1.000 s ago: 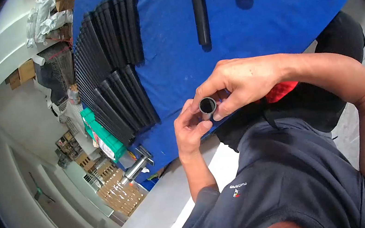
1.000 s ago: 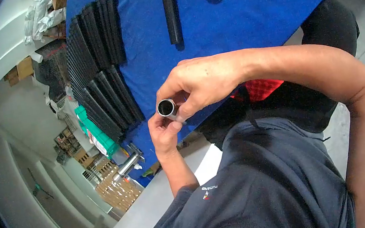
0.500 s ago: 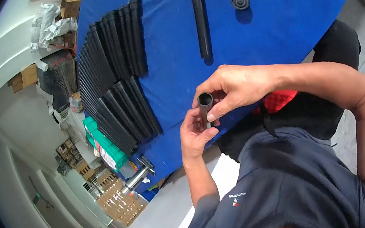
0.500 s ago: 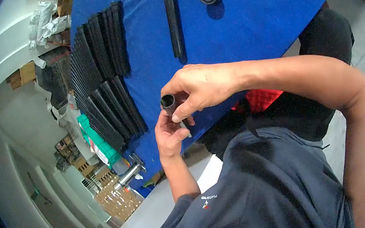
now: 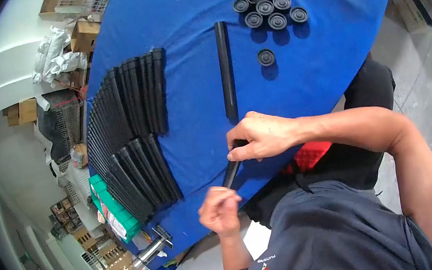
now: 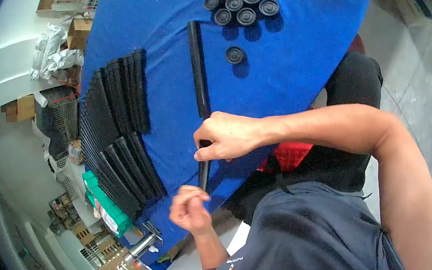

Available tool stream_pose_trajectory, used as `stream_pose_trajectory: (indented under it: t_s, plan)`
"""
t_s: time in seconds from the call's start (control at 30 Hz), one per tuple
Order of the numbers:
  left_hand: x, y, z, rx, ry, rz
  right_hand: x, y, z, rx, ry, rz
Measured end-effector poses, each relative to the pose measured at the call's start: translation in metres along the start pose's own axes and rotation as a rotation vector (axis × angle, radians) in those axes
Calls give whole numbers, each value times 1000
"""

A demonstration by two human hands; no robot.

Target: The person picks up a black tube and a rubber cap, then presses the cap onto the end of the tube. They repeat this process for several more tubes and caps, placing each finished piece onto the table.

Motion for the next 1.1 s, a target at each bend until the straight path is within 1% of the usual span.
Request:
stream_pose_trajectory:
  t_s: [0.03,0.07,0.1,0.13,0.17,0.23,0.3,0.37,0.4,0.43,0.47,0.5,0.53,0.57,0.6,0.63,0.7,0.77,0.8,0.93,1.07,1.1]
  plan:
    - [16,2,3,-48,-32,109,0,1,-4,61,-114,-26]
    - [34,-1,12,-160,-52,216,2,2,-8,124,-229,-50]
    - [41,6,36,-319,-37,272,4,4,-13,189,-346,-72]
    - [38,8,61,-398,127,244,8,5,-15,202,-431,-57]
    - [38,10,82,-480,292,217,11,5,-15,167,-512,-59]
    - [44,-19,60,-386,599,105,18,3,-13,102,-683,-55]
    - [40,-40,42,-215,724,98,18,2,-9,92,-640,-43]
    - [33,-53,50,-126,771,131,15,4,-4,58,-576,-65]
    - [34,-60,44,-42,783,193,7,5,0,90,-432,-63]
    - [35,-63,43,-38,832,190,-14,3,15,-27,93,-52]
    - [34,-64,44,-81,888,189,-35,9,39,-278,549,-252]
    - [31,-68,47,-111,942,187,-52,17,65,-392,936,-362]
    - [24,-71,56,-139,953,165,-72,21,79,-443,1031,-478]
    - [20,-70,64,-166,995,138,-89,23,79,-325,1147,-519]
    - [16,-72,71,-186,1033,112,-100,24,75,-261,1286,-512]
    - [11,-74,78,-208,1069,88,-111,25,66,-138,1360,-477]
    - [6,-77,87,-200,1109,69,-114,28,52,-51,1454,-435]
    - [4,-80,94,-199,1149,90,-113,26,38,52,1436,-334]
    - [6,-84,93,-170,1220,95,-113,26,30,107,1427,-284]
    - [5,-113,95,-88,1309,141,-118,27,22,132,1449,-236]
    - [8,-145,80,18,1297,180,-122,26,11,202,1391,-182]
    - [11,-152,79,12,1304,186,-123,24,14,158,1325,-208]
Point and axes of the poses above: each hand's wrist, its own y-axis away from the middle knuckle, its own x-axis out of the palm, z = x × y, the point moved 10 cm from there along -y, towards the middle knuckle, and after that the axes turned 10 degrees about -x, right-handed, at the moved point
